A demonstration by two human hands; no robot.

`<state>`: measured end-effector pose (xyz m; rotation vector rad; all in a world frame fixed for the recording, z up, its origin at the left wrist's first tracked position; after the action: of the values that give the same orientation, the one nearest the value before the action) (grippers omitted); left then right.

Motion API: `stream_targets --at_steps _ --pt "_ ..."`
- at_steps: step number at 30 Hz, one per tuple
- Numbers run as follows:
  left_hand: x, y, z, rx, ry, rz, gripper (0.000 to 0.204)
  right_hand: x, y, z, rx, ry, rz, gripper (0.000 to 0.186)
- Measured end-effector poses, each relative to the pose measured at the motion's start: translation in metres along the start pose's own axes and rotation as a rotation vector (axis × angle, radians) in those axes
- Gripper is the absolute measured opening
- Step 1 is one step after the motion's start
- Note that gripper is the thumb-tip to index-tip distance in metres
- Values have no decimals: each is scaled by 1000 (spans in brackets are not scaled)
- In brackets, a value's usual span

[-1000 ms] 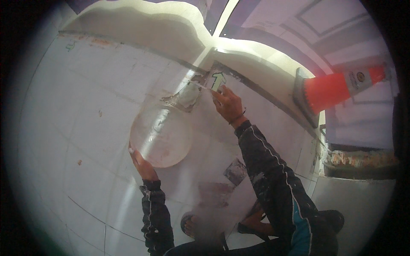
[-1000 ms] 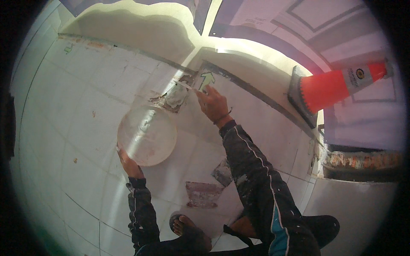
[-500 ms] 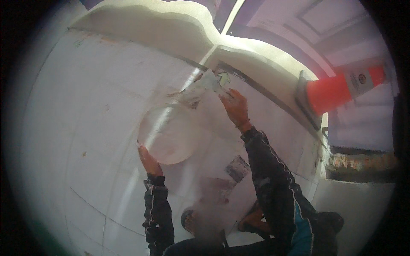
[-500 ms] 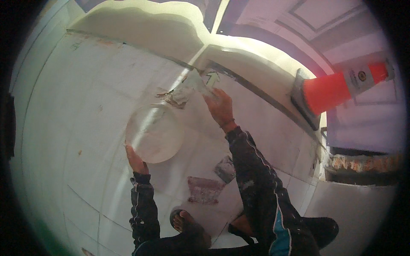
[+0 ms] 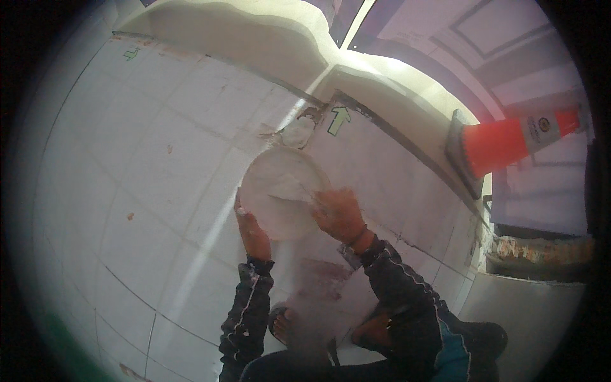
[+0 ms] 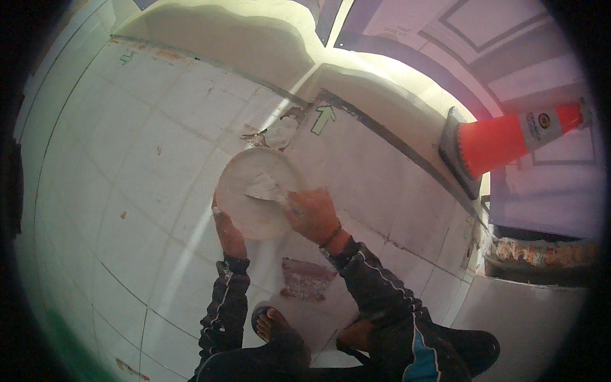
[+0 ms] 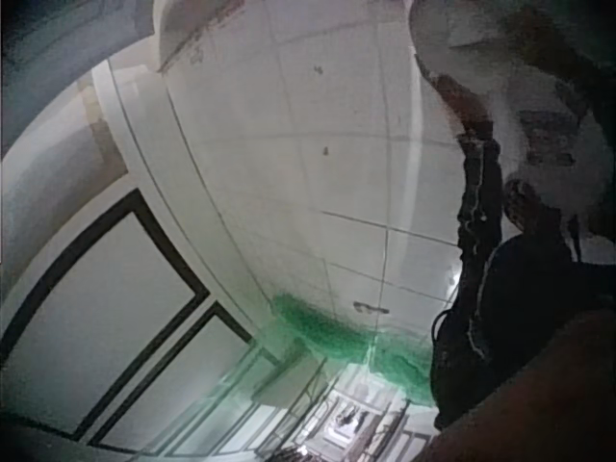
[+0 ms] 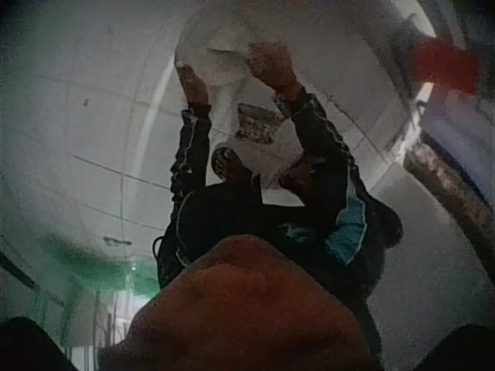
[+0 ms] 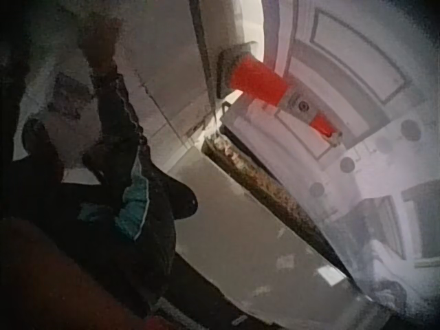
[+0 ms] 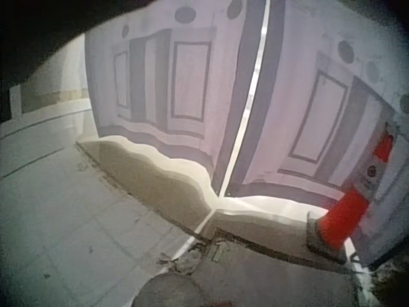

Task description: The person applies grout to the gaps between floor tiles using a putty knife and a cloth.

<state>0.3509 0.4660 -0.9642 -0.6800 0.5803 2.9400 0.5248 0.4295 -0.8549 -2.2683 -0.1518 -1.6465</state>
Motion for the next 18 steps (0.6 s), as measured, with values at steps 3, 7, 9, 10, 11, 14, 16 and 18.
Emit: stream_targets --at_steps 3,7,9,10,11,14,16,18 --pt "-13 19 6 -4 -131 40 68 -4 2 -5 -30 -45 62 28" --pt "-27 36 30 -12 -182 54 70 -2 -1 -16 -74 -109 165 26" --pt "-29 41 37 -98 -294 94 69 -3 2 -16 -63 -96 204 25" --pt "-30 43 39 -100 -300 96 69 -3 1 -17 -29 -86 228 26" --pt "-31 45 40 -83 -248 82 68 -3 1 -19 4 -76 252 27" --pt "-28 44 37 -65 -104 60 66 2 1 -22 11 -89 256 29" --pt "-25 41 32 -62 -9 46 65 4 2 -22 -7 -114 248 28" --pt "-23 37 31 -83 -35 53 65 4 4 -15 -28 -134 239 28"
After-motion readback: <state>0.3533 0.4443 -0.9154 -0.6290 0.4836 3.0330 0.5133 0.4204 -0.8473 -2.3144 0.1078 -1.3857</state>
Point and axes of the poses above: each hand's wrist, its own y-axis away from the middle knuckle, its own x-axis out of the back of the hand, z = x × y, the point moved 6 cm from there along -y, towards the middle knuckle, and after that the axes turned 14 degrees about x, right-handed, at the moved point
